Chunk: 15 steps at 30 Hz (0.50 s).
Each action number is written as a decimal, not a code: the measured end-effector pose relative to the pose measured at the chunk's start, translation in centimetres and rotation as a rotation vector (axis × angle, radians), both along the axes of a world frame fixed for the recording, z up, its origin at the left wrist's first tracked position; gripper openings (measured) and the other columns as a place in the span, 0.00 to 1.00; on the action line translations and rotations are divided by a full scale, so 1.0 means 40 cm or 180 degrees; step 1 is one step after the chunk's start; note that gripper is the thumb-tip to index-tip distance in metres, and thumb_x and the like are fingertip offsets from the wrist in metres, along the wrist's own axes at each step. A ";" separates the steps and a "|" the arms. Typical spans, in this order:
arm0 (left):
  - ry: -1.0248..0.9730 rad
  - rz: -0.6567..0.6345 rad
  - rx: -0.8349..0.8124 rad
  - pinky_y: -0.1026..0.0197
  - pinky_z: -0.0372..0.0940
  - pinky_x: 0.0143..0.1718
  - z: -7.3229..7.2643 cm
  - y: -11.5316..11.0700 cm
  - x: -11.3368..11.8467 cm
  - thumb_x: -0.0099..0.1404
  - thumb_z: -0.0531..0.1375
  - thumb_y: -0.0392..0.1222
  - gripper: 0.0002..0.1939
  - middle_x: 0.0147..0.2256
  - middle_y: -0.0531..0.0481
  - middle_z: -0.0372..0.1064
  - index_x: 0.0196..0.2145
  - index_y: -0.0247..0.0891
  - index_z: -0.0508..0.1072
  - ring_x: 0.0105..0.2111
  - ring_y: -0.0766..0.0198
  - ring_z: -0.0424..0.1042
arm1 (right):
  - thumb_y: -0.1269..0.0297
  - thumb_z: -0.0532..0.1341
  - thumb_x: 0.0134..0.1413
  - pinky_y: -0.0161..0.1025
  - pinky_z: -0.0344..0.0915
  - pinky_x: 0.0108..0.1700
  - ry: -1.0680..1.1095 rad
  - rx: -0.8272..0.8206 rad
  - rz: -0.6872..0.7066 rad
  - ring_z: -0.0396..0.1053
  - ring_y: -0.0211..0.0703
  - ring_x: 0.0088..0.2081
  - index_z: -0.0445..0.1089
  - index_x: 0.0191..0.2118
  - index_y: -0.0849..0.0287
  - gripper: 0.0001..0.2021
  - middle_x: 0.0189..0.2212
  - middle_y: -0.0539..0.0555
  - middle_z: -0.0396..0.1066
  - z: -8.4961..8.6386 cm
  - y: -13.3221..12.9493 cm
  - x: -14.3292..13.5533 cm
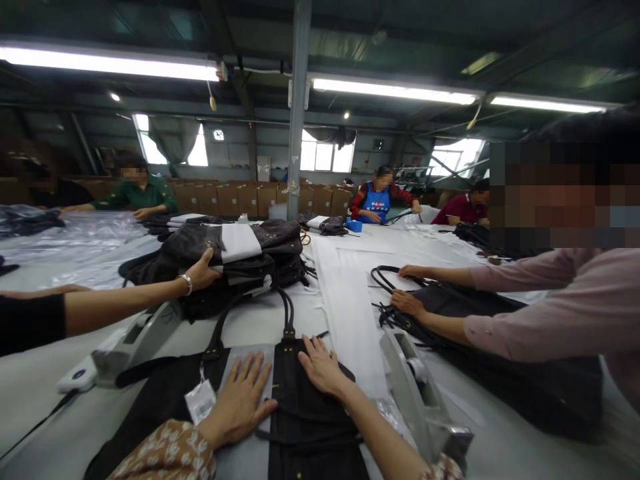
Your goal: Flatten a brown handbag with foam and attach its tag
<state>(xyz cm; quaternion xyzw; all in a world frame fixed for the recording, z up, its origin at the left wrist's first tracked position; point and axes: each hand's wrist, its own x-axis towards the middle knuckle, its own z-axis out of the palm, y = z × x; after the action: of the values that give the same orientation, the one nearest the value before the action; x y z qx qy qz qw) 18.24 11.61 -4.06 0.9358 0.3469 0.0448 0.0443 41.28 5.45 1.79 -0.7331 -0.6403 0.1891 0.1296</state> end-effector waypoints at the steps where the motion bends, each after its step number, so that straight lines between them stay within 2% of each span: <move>1: 0.0029 -0.0003 -0.0115 0.36 0.42 0.63 0.016 -0.003 0.002 0.65 0.41 0.66 0.38 0.66 0.37 0.39 0.65 0.41 0.48 0.66 0.43 0.39 | 0.51 0.41 0.65 0.65 0.45 0.61 0.0026 0.0003 0.0002 0.40 0.57 0.67 0.45 0.66 0.58 0.29 0.66 0.66 0.43 0.032 -0.027 -0.014; 3: 0.0016 0.0032 -0.0332 0.38 0.43 0.63 0.054 -0.012 -0.002 0.66 0.40 0.64 0.37 0.66 0.37 0.38 0.66 0.40 0.45 0.66 0.45 0.39 | 0.51 0.43 0.64 0.65 0.42 0.62 0.0066 -0.0003 0.0092 0.38 0.57 0.67 0.46 0.66 0.54 0.28 0.66 0.64 0.43 0.098 -0.101 -0.046; 5: -0.0129 0.0058 -0.0369 0.39 0.44 0.63 0.095 -0.026 -0.030 0.68 0.39 0.61 0.34 0.67 0.40 0.38 0.66 0.42 0.43 0.66 0.49 0.39 | 0.51 0.44 0.64 0.65 0.40 0.63 0.0108 -0.0103 0.0292 0.37 0.57 0.67 0.48 0.65 0.49 0.26 0.67 0.59 0.44 0.149 -0.191 -0.073; 7: -0.0325 0.0097 -0.0228 0.39 0.45 0.63 0.128 -0.042 -0.090 0.70 0.41 0.57 0.30 0.67 0.44 0.40 0.66 0.46 0.44 0.66 0.51 0.39 | 0.50 0.44 0.63 0.66 0.40 0.63 0.0090 -0.0276 0.0510 0.37 0.57 0.67 0.51 0.64 0.44 0.25 0.67 0.56 0.45 0.166 -0.273 -0.086; 9: -0.0455 0.0212 -0.0133 0.39 0.48 0.62 0.145 -0.054 -0.178 0.70 0.44 0.55 0.28 0.66 0.46 0.45 0.64 0.49 0.50 0.66 0.51 0.44 | 0.51 0.46 0.62 0.68 0.42 0.61 -0.0055 -0.0542 0.0650 0.40 0.59 0.67 0.55 0.63 0.44 0.24 0.66 0.57 0.47 0.140 -0.331 -0.085; 11: -0.0566 0.0408 -0.0119 0.44 0.54 0.61 0.149 -0.061 -0.273 0.69 0.47 0.51 0.25 0.63 0.45 0.54 0.62 0.48 0.57 0.63 0.51 0.53 | 0.53 0.50 0.60 0.71 0.46 0.59 -0.0268 -0.0738 0.0732 0.43 0.63 0.65 0.59 0.61 0.46 0.24 0.65 0.60 0.49 0.080 -0.363 -0.073; 13: -0.0591 0.0515 -0.0040 0.48 0.59 0.59 0.146 -0.058 -0.349 0.67 0.51 0.45 0.22 0.59 0.45 0.61 0.59 0.47 0.63 0.58 0.52 0.61 | 0.55 0.54 0.57 0.72 0.52 0.56 -0.0462 -0.0580 0.0785 0.47 0.66 0.64 0.63 0.58 0.46 0.23 0.63 0.61 0.50 0.008 -0.374 -0.058; 15: -0.0411 0.0456 0.0105 0.48 0.62 0.56 0.141 -0.049 -0.390 0.64 0.54 0.38 0.24 0.58 0.45 0.62 0.57 0.48 0.64 0.55 0.52 0.64 | 0.54 0.55 0.57 0.70 0.57 0.54 -0.0643 -0.0125 0.0825 0.52 0.66 0.62 0.66 0.56 0.45 0.21 0.62 0.61 0.54 -0.056 -0.374 -0.041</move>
<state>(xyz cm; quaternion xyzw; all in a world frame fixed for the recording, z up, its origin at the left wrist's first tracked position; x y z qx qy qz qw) 2.63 9.66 1.60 0.9044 0.4085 0.1138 0.0478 39.63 -9.51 -0.46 -0.6621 -0.7355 0.1421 0.0246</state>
